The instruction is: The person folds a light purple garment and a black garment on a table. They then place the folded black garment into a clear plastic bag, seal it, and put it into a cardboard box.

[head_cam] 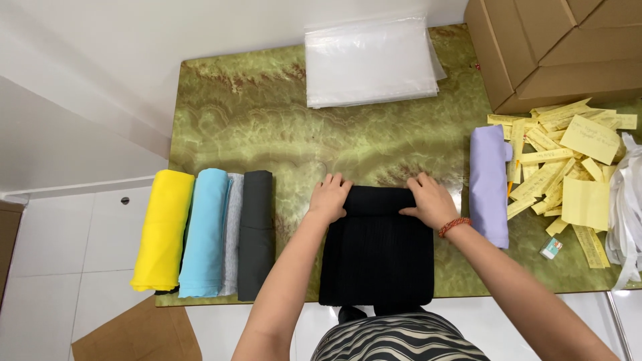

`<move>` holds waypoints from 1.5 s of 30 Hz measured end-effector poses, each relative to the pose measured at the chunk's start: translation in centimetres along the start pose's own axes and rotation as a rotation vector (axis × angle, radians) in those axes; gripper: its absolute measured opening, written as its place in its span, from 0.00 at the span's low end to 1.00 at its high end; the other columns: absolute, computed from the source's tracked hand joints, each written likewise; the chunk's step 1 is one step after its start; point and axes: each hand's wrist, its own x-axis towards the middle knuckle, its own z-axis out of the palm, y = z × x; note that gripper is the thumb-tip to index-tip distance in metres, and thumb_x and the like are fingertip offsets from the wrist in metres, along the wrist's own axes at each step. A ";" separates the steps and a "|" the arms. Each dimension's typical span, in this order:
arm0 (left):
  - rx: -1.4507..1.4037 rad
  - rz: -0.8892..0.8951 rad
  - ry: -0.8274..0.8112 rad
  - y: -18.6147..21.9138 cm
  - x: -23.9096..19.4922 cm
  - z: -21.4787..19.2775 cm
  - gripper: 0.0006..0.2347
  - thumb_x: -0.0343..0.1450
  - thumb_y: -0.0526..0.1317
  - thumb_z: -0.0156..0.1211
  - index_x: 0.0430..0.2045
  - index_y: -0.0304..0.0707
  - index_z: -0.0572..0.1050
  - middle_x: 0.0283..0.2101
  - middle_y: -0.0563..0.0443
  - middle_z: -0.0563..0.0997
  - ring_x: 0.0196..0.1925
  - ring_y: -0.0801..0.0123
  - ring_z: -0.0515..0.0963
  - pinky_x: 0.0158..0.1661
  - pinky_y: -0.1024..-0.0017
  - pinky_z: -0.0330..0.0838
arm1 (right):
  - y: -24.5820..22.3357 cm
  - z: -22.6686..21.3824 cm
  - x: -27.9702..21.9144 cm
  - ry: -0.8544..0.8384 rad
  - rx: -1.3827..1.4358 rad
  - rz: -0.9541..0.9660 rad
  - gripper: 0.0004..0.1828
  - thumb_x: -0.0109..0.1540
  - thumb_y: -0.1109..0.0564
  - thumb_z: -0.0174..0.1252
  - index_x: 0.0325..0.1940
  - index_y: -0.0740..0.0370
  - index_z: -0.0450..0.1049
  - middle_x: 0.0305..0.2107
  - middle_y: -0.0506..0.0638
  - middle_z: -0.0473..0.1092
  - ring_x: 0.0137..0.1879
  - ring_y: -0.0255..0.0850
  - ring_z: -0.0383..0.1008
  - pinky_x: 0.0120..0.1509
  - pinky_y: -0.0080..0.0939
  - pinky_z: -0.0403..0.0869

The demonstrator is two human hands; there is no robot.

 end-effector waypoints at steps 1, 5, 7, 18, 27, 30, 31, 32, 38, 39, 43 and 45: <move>0.000 0.003 -0.003 -0.4 0.0 1.1 0.34 0.62 0.39 0.76 0.65 0.42 0.68 0.61 0.42 0.68 0.68 0.49 0.65 0.63 0.48 0.66 | 0.1 1.5 0.0 -0.002 0.002 0.003 0.31 0.57 0.39 0.72 0.57 0.53 0.69 0.54 0.50 0.67 0.67 0.53 0.70 0.62 0.52 0.73; 0.196 0.141 0.469 -1.2 -0.8 5.2 0.15 0.71 0.36 0.61 0.52 0.45 0.70 0.47 0.46 0.66 0.53 0.53 0.68 0.49 0.57 0.65 | 0.7 7.1 -1.0 0.297 -0.242 -0.068 0.37 0.55 0.45 0.73 0.62 0.51 0.63 0.55 0.49 0.69 0.65 0.46 0.72 0.67 0.48 0.70; 0.250 0.193 0.612 -1.1 -2.1 6.5 0.09 0.76 0.37 0.51 0.50 0.46 0.69 0.42 0.46 0.67 0.48 0.54 0.71 0.45 0.58 0.64 | 0.4 8.3 -2.5 0.381 -0.308 -0.086 0.41 0.53 0.46 0.73 0.66 0.50 0.62 0.54 0.47 0.70 0.65 0.43 0.72 0.71 0.45 0.68; 0.504 0.273 0.511 -1.6 -8.4 8.7 0.31 0.77 0.38 0.44 0.80 0.40 0.47 0.63 0.35 0.67 0.61 0.49 0.67 0.57 0.56 0.60 | -2.2 0.1 -10.0 0.012 0.152 -0.085 0.36 0.71 0.28 0.45 0.78 0.46 0.60 0.75 0.52 0.58 0.83 0.52 0.50 0.83 0.78 0.34; 0.215 0.270 0.256 -2.4 -8.5 3.6 0.18 0.82 0.53 0.38 0.66 0.53 0.62 0.65 0.40 0.61 0.77 0.44 0.52 0.68 0.49 0.53 | 2.4 2.6 -1.3 -0.292 0.366 0.059 0.54 0.47 0.27 0.80 0.69 0.54 0.74 0.61 0.59 0.76 0.70 0.59 0.74 0.73 0.63 0.69; 0.073 0.233 0.121 -1.0 -7.8 1.3 0.23 0.80 0.49 0.52 0.70 0.55 0.56 0.72 0.36 0.57 0.82 0.41 0.48 0.73 0.41 0.49 | 3.3 3.1 0.5 -0.281 0.311 0.053 0.48 0.46 0.30 0.82 0.63 0.53 0.78 0.55 0.56 0.79 0.66 0.57 0.77 0.69 0.60 0.73; 0.070 0.229 0.119 -0.9 -6.9 1.5 0.23 0.80 0.49 0.52 0.70 0.55 0.56 0.72 0.36 0.57 0.82 0.41 0.48 0.73 0.41 0.49 | 3.8 3.5 1.2 -0.285 0.310 0.050 0.48 0.46 0.30 0.82 0.63 0.53 0.78 0.55 0.56 0.79 0.66 0.57 0.77 0.69 0.60 0.73; 0.038 0.161 0.017 -0.9 -5.8 1.7 0.30 0.78 0.48 0.57 0.74 0.58 0.48 0.74 0.37 0.59 0.82 0.43 0.48 0.74 0.39 0.47 | 4.2 3.8 2.0 -0.269 0.257 0.026 0.45 0.47 0.29 0.81 0.61 0.50 0.77 0.53 0.54 0.80 0.65 0.56 0.77 0.67 0.60 0.71; 0.036 0.107 -0.120 -1.8 -0.8 1.2 0.39 0.73 0.44 0.66 0.76 0.40 0.46 0.67 0.28 0.66 0.74 0.38 0.62 0.70 0.37 0.56 | 2.1 1.4 1.7 -0.088 -0.032 -0.038 0.31 0.58 0.39 0.71 0.61 0.48 0.69 0.55 0.46 0.77 0.64 0.47 0.75 0.62 0.51 0.64; 0.125 0.097 -0.058 -2.1 0.4 1.9 0.41 0.69 0.46 0.71 0.74 0.35 0.51 0.66 0.29 0.64 0.73 0.39 0.60 0.67 0.41 0.64 | 2.0 1.9 1.9 -0.002 -0.120 -0.051 0.34 0.60 0.42 0.70 0.66 0.46 0.66 0.60 0.45 0.74 0.68 0.44 0.72 0.63 0.51 0.64; 0.186 0.127 0.089 -2.9 1.2 3.6 0.33 0.68 0.41 0.73 0.66 0.33 0.59 0.60 0.31 0.63 0.68 0.39 0.62 0.63 0.46 0.67 | 1.8 3.4 1.5 0.171 -0.320 -0.055 0.35 0.57 0.41 0.72 0.63 0.41 0.64 0.52 0.39 0.69 0.65 0.39 0.68 0.62 0.47 0.64; 0.292 0.156 0.396 -2.9 0.1 4.8 0.11 0.77 0.40 0.53 0.53 0.46 0.64 0.53 0.41 0.67 0.60 0.47 0.68 0.54 0.55 0.69 | 0.0 1.0 -0.9 0.193 -0.239 -0.135 0.31 0.55 0.30 0.69 0.47 0.47 0.64 0.44 0.41 0.62 0.59 0.40 0.64 0.61 0.47 0.61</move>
